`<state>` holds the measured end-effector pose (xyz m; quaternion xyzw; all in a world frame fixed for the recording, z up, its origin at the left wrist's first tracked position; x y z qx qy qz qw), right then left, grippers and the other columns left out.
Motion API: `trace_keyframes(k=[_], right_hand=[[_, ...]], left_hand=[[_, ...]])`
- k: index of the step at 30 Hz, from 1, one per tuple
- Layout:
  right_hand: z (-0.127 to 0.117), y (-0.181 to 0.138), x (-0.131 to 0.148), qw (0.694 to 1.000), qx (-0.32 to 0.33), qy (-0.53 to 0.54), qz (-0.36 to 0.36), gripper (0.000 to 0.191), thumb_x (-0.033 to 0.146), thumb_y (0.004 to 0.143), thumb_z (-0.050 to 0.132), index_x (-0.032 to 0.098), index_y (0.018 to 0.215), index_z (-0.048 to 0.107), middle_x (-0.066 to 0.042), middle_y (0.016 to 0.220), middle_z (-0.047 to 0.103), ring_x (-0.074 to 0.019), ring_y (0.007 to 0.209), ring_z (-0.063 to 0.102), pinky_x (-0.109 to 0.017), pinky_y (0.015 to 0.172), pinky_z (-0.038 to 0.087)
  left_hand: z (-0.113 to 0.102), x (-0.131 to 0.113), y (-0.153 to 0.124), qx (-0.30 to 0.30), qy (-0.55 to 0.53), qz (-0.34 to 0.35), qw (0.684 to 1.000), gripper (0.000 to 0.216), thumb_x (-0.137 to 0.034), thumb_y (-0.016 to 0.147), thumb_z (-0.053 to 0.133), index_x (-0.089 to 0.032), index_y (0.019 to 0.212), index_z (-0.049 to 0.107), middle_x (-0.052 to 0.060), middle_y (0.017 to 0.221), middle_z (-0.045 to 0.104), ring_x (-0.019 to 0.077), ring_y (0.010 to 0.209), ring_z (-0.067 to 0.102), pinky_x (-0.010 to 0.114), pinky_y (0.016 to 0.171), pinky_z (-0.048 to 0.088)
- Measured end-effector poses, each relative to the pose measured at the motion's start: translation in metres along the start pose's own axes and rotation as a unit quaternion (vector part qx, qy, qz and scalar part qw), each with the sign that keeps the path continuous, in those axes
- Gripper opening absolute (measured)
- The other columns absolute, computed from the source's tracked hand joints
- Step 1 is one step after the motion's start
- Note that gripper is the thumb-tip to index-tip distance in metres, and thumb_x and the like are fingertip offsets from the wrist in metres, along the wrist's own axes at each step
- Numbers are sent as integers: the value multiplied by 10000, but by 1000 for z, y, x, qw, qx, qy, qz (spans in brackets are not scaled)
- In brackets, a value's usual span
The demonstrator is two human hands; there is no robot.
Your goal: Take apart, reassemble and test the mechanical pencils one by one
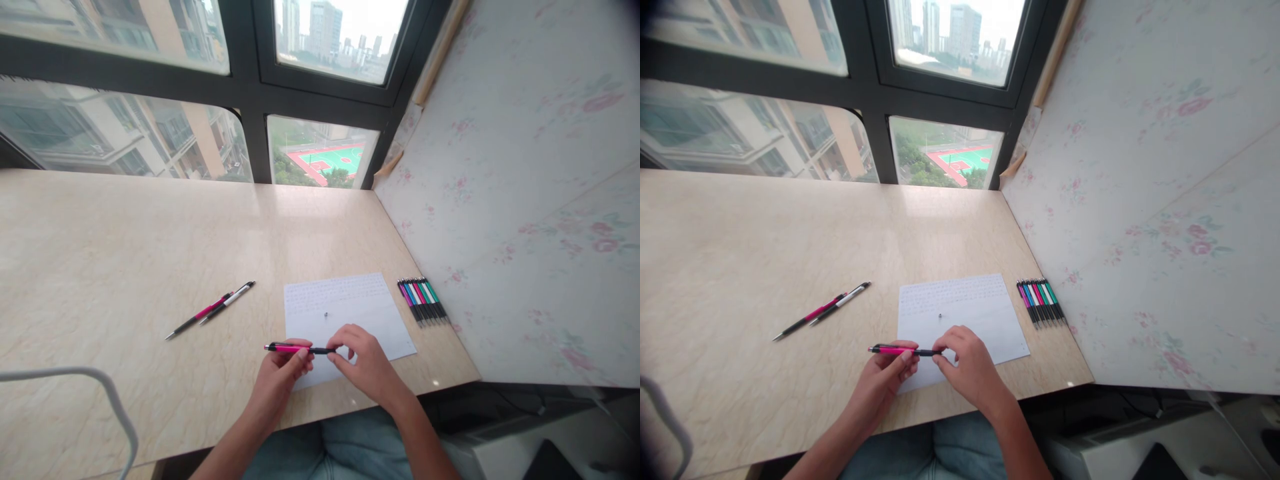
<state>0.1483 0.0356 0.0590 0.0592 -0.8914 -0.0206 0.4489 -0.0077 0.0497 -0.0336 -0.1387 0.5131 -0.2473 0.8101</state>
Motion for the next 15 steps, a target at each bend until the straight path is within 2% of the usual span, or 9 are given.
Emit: trace_keyframes(k=[3,6,10,15], right_hand=[[-10,-4,-9,999,-4,-44,3,136,131,803,611,230,849,692,-29,857,671,-190,835,602,-283,681,482],[-19,-8,-30,997,-20,-70,27,201,125,816,575,227,940,696,-41,879,667,-199,845,609,-285,667,485],[-24,-6,-59,986,-105,-101,81,182,135,824,540,206,890,693,-47,830,667,-192,741,619,-313,701,497],[-5,13,-66,969,-180,-141,98,169,156,823,553,200,927,679,-52,811,660,-208,746,615,-325,721,489]], left_hand=[[-6,-2,3,-20,-11,4,1000,340,-349,623,846,-121,852,744,71,699,711,159,656,637,252,647,498],[-11,-5,5,-33,-34,8,999,348,-346,632,845,-115,871,742,72,710,718,151,671,644,232,648,503],[-15,-3,6,-51,-45,-2,998,390,-348,602,864,-109,883,740,85,745,733,158,682,657,232,653,522],[-13,-2,4,-63,-39,2,997,409,-351,537,893,-117,839,746,79,723,734,159,661,657,237,642,533]])
Point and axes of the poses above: each hand's wrist, its own y-axis towards the middle knuckle, its own z-axis out of the palm, x = y × z, the point moved 9 cm from there along y, towards the middle knuckle
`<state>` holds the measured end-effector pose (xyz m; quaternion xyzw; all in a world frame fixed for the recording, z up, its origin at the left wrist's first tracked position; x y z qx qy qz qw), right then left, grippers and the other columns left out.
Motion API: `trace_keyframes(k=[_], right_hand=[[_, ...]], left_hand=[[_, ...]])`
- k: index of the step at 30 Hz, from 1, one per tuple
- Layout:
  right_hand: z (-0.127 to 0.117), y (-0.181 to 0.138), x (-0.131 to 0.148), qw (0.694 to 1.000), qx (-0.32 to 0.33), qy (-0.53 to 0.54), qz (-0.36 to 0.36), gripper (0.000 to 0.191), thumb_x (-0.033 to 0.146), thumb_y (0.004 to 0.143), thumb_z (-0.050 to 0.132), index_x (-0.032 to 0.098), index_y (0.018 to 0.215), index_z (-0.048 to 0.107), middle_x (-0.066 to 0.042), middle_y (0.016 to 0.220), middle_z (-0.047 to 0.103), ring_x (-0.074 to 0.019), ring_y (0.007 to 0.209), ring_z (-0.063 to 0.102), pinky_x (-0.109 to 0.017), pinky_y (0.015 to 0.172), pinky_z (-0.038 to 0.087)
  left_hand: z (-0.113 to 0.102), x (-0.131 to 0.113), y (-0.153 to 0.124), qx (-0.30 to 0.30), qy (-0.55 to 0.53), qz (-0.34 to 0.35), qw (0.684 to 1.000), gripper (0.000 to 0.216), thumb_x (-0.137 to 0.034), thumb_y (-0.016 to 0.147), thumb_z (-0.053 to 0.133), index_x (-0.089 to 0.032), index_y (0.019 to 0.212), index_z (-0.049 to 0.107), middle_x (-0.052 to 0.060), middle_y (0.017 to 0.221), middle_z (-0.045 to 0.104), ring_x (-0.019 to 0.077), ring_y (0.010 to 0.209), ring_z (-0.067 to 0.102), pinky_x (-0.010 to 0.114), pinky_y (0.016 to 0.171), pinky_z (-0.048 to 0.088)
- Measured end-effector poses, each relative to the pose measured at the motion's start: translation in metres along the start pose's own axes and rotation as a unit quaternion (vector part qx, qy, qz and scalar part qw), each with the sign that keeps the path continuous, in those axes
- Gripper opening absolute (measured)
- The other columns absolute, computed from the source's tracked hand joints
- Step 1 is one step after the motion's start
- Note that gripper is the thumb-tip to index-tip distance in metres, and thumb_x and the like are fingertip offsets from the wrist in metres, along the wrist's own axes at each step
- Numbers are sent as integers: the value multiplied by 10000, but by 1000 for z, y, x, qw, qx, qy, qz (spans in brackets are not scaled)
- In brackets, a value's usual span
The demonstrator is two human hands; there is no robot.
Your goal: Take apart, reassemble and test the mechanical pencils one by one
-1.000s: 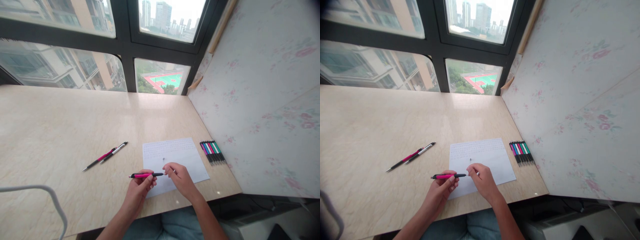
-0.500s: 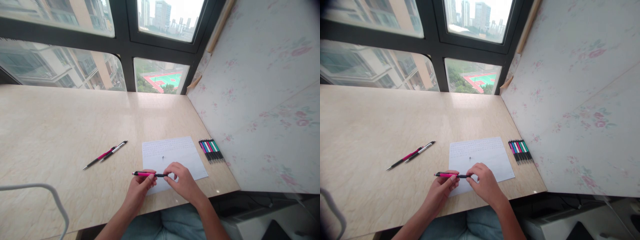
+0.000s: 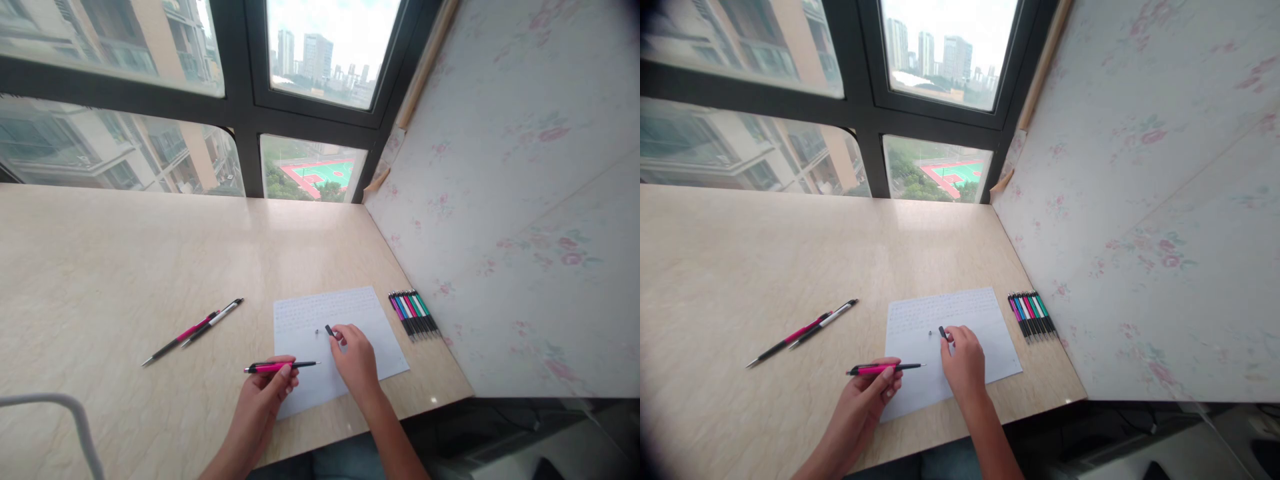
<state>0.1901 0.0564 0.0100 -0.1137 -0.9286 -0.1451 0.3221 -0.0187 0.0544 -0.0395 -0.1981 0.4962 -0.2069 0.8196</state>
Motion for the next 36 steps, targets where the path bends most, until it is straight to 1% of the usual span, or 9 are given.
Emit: trace_keyframes(k=[5,9,11,15,17,22,26,30,36], right_hand=[[12,4,9,1000,-15,-11,7,152,180,845,556,204,940,672,-62,827,660,-219,766,609,-319,711,470],[0,0,14,999,-7,48,4,190,252,922,499,186,912,677,-60,824,668,-198,736,605,-302,699,451],[-4,-5,20,994,25,108,5,270,288,960,449,186,865,681,-51,806,676,-181,726,612,-277,669,442],[4,-22,40,966,162,199,-10,368,318,973,448,185,715,675,-12,677,666,-153,659,618,-242,619,425],[6,-29,46,956,193,220,-10,369,301,964,468,180,679,668,-3,641,656,-142,625,609,-233,605,420],[2,-31,43,959,171,225,-7,297,249,927,533,174,678,675,-3,657,661,-134,632,598,-225,597,408],[-1,-30,44,962,169,211,-49,253,215,907,571,177,683,681,-3,672,663,-133,650,593,-237,636,412],[-4,-31,44,964,171,187,-85,183,262,903,605,191,770,709,-12,714,669,-141,658,574,-250,631,411],[-6,-30,45,965,164,187,-78,122,273,888,623,191,869,712,-28,778,672,-149,691,585,-237,594,421]], left_hand=[[3,-2,-2,3,11,1,1000,420,-376,527,893,-114,819,747,85,692,725,162,629,645,252,610,527],[5,-4,-4,5,20,-1,1000,434,-402,531,887,-116,824,745,84,691,724,164,647,644,242,628,517],[7,-3,-5,16,23,-2,1000,416,-393,565,875,-118,847,740,77,684,718,162,658,643,238,639,509],[11,-2,-5,46,27,5,999,354,-354,621,854,-136,868,724,53,660,700,164,668,644,244,648,495],[11,-2,-4,52,38,11,998,336,-352,633,847,-138,859,720,57,674,704,172,677,648,254,658,493],[10,2,-1,62,57,9,996,355,-370,611,854,-134,840,719,68,687,712,189,687,650,272,666,492],[10,4,-2,61,54,9,997,346,-382,626,845,-135,833,720,62,686,714,158,647,628,248,638,477],[12,4,-5,63,44,3,997,340,-376,625,847,-134,827,720,60,681,710,153,650,627,244,640,479],[13,3,-6,63,43,6,997,358,-377,608,856,-135,832,717,57,679,705,154,640,623,247,626,475]])
Point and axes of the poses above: each hand's wrist, its own y-axis towards the middle knuckle, its own z-axis out of the palm, x = y × z, the point moved 9 cm from there along y, towards the middle knuckle
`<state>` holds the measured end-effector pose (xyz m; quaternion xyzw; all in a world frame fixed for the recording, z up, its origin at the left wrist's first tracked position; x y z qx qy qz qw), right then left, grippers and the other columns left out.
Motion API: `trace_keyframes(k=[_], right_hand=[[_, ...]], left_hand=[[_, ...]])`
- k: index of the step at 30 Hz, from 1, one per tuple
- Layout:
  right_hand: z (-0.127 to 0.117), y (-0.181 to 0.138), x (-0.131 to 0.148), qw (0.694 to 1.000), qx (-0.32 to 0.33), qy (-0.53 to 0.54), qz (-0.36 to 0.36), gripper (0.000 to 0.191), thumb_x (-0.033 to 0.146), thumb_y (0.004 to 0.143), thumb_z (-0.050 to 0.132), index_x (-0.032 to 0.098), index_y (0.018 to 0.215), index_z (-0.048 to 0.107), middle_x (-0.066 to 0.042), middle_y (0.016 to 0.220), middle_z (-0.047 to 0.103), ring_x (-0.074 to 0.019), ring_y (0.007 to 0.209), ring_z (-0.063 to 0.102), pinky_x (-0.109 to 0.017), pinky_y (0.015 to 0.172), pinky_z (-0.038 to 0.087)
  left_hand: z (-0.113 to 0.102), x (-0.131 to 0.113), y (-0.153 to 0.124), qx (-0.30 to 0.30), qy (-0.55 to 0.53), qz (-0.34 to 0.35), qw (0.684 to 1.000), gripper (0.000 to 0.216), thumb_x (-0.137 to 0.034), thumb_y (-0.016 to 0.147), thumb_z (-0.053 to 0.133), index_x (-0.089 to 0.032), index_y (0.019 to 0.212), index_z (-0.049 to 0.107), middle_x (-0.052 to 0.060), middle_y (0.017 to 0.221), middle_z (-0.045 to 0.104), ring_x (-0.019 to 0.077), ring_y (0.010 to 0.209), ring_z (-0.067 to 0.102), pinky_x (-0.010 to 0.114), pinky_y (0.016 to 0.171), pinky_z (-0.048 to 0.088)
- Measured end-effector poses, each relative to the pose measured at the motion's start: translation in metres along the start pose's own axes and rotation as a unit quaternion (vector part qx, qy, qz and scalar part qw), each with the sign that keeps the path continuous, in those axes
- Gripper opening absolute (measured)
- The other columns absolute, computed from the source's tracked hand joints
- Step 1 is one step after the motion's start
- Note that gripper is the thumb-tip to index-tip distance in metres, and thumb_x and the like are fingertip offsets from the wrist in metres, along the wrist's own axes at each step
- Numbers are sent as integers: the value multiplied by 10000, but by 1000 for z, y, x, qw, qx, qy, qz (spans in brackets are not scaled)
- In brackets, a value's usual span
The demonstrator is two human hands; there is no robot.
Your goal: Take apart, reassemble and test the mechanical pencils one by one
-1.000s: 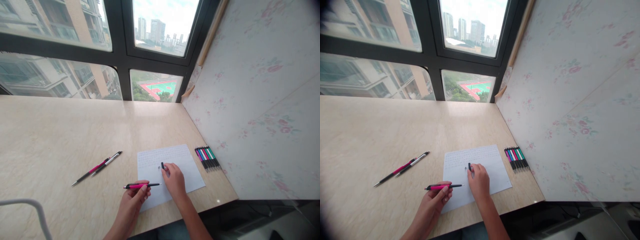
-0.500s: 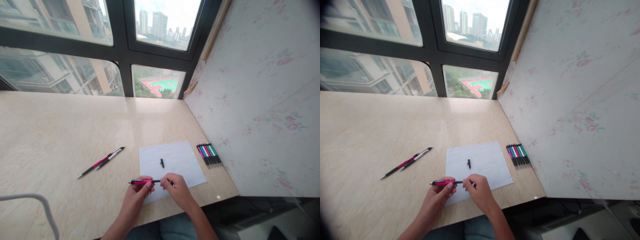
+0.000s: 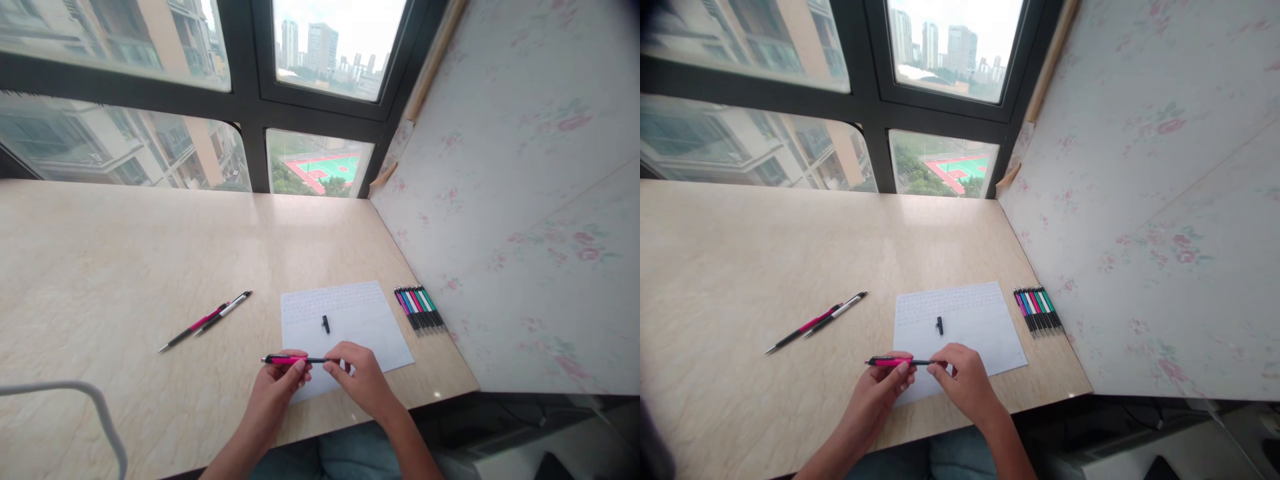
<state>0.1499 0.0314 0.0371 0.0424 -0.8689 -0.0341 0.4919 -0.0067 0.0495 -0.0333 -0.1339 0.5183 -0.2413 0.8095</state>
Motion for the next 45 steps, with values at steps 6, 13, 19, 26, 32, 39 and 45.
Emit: trace_keyframes(k=[6,13,19,26,32,39,45], right_hand=[[8,4,12,999,51,11,-10,289,231,947,522,184,716,688,-5,691,660,-137,691,609,-253,688,427],[4,1,12,1000,-19,-18,-14,76,137,821,645,191,770,662,-8,731,619,-147,688,554,-240,601,407],[6,-2,6,999,-13,-1,31,63,221,855,621,200,913,635,-10,793,640,-152,723,586,-238,597,419],[0,-1,4,999,-18,34,38,29,179,824,624,199,845,618,-11,820,654,-151,756,606,-233,627,449],[8,-2,1,998,22,38,53,256,274,946,472,187,770,637,-9,711,657,-138,665,608,-246,624,452],[2,-2,2,997,-9,55,57,166,275,852,613,195,998,617,-36,882,680,-168,796,630,-238,607,468],[0,-2,2,999,0,34,41,101,239,872,568,191,809,630,-19,783,661,-151,714,608,-247,618,460]], left_hand=[[3,-2,2,49,29,11,998,325,-390,672,817,-139,855,721,58,675,707,159,654,618,254,643,467],[-1,-7,6,63,59,48,995,287,-393,756,747,-123,852,729,67,666,702,153,620,589,246,587,441],[-5,-4,7,36,43,39,998,278,-386,742,760,-132,852,734,59,666,700,149,624,596,236,585,443],[4,-5,2,45,10,21,999,264,-359,716,787,-133,846,745,66,687,707,143,639,598,228,597,446],[6,-4,-2,35,-8,4,999,297,-367,671,816,-128,834,747,71,694,706,144,637,598,230,593,451],[5,-1,-1,33,-22,-8,999,287,-359,679,814,-133,843,749,71,718,713,140,650,607,229,615,456],[4,1,0,32,-19,-5,999,295,-357,687,809,-127,860,747,78,732,714,142,656,609,231,615,459]])
Point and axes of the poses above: each hand's wrist, its own y-axis towards the middle knuckle, its own z-axis out of the palm, x = y × z, the point moved 9 cm from there along y, towards the middle knuckle
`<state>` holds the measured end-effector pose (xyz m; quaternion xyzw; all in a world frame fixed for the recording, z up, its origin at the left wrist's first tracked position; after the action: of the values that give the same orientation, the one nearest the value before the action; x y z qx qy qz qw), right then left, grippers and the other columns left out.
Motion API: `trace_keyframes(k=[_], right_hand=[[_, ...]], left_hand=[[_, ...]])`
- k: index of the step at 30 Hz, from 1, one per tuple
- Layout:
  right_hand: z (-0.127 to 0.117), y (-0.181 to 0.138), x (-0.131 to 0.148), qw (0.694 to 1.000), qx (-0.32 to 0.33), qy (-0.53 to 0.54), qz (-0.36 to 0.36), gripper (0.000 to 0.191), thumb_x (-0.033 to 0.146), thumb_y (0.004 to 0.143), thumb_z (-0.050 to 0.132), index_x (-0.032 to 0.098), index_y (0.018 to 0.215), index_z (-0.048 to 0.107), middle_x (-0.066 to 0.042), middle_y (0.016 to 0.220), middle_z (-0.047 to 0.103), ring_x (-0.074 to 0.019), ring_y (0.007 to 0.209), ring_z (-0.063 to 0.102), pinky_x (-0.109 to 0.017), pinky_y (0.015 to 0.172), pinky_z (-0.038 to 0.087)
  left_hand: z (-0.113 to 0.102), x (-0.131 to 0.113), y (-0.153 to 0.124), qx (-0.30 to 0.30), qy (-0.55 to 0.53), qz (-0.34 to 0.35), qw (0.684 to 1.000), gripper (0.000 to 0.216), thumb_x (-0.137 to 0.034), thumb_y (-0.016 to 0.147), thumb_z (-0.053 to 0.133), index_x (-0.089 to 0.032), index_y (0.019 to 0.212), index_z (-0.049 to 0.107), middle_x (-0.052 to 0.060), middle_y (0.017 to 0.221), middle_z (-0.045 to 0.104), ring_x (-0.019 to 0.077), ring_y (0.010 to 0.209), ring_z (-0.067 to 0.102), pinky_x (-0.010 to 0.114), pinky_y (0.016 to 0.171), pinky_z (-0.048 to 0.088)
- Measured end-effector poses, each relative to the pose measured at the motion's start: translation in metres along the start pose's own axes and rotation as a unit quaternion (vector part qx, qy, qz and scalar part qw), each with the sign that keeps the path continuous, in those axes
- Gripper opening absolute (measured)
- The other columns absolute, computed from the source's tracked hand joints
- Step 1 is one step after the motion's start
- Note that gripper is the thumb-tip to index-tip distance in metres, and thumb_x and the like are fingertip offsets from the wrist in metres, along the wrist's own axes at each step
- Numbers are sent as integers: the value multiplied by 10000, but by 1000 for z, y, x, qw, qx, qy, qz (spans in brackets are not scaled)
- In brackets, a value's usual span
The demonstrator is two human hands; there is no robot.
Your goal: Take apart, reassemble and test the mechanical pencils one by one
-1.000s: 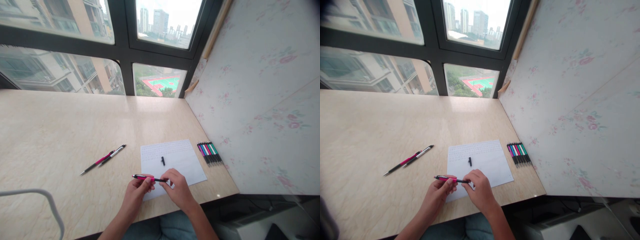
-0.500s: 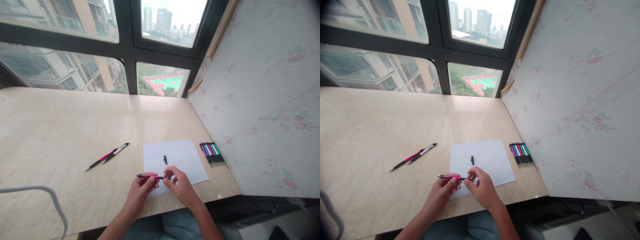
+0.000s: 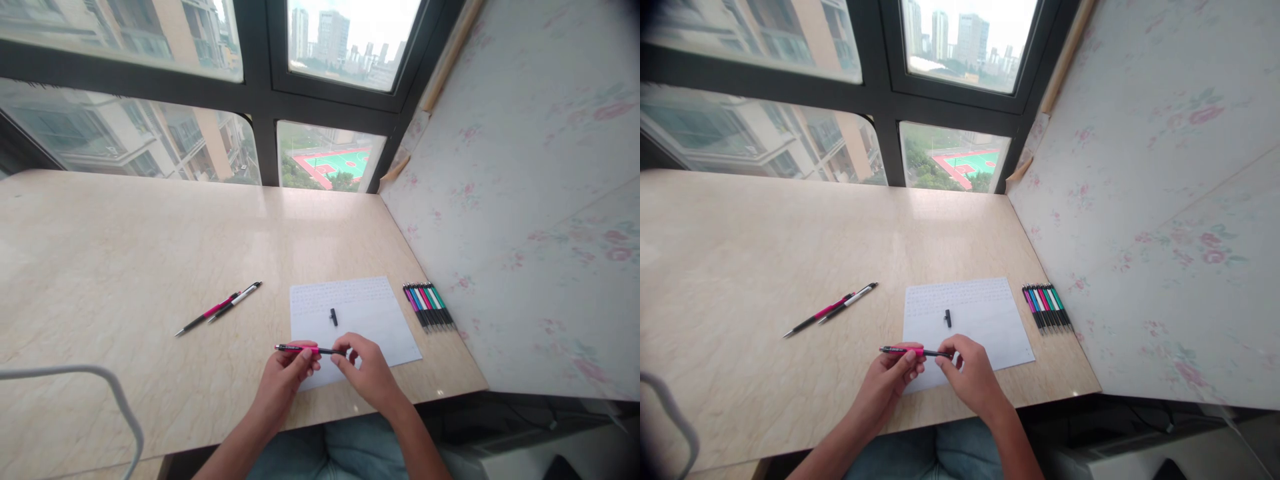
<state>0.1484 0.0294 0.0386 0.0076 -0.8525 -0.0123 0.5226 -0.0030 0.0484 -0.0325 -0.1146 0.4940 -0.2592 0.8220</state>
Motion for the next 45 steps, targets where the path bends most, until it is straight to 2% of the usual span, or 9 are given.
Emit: trace_keyframes(k=[4,9,11,14,16,19,24,36,45], right_hand=[[0,-1,-4,1000,-1,20,11,218,267,835,630,201,1042,614,-43,938,677,-164,798,622,-240,608,474],[5,-1,-4,1000,20,-9,4,271,282,935,485,184,732,635,-17,704,656,-149,681,607,-257,638,466],[1,-1,-3,1000,-2,3,4,85,258,858,592,192,886,638,-29,825,673,-161,754,617,-243,619,474],[0,-2,-3,1000,-1,18,21,261,273,832,637,202,1079,597,-42,933,677,-162,788,623,-229,587,471],[3,-2,-3,999,17,9,26,155,310,912,541,191,916,640,-26,810,675,-149,717,618,-239,602,462],[3,-1,-3,1000,17,-13,20,375,311,970,430,182,668,611,-4,630,627,-134,612,589,-256,619,453],[-9,0,4,999,-28,-24,-13,128,271,879,561,200,857,665,-37,806,679,-162,712,615,-248,580,470],[-55,-12,46,969,-91,-203,-105,114,235,859,597,249,898,703,-87,888,609,-230,810,574,-340,621,499],[-58,1,-29,962,-166,-215,-9,154,283,879,572,197,829,690,-74,795,647,-220,748,579,-320,607,463]], left_hand=[[0,-1,-1,-1,0,1,1000,312,-366,685,809,-121,864,741,81,733,710,148,667,613,242,631,470],[1,-1,-1,-3,-8,-5,1000,317,-363,677,816,-121,868,741,71,710,708,140,655,611,231,622,464],[2,-1,-2,-7,-15,-7,1000,315,-361,678,815,-120,867,743,74,722,713,142,662,616,233,628,467],[2,-1,-3,-11,-18,-10,1000,306,-357,665,824,-124,847,745,72,729,716,144,665,622,236,637,472],[3,-1,-3,-11,-18,-12,1000,311,-357,661,826,-121,846,745,74,734,715,145,664,622,238,633,475],[1,-1,-2,-16,-21,-13,1000,322,-360,662,826,-116,855,741,79,739,713,144,656,618,236,612,474],[-1,2,-1,-25,-40,-24,999,338,-361,658,833,-113,866,735,80,745,713,133,661,627,219,617,480],[-3,7,2,-3,-150,-49,987,268,-268,685,834,-103,864,721,54,741,687,78,629,614,142,590,499],[-4,8,4,7,-174,-49,983,262,-251,678,842,-99,861,729,54,747,692,71,631,616,121,569,506]])
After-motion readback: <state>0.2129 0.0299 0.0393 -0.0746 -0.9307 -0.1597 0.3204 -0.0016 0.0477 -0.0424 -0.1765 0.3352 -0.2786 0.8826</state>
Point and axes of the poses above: each hand's wrist, its own y-axis towards the middle knuckle, its own z-axis out of the palm, x = y × z, the point moved 9 cm from there along y, towards the middle knuckle
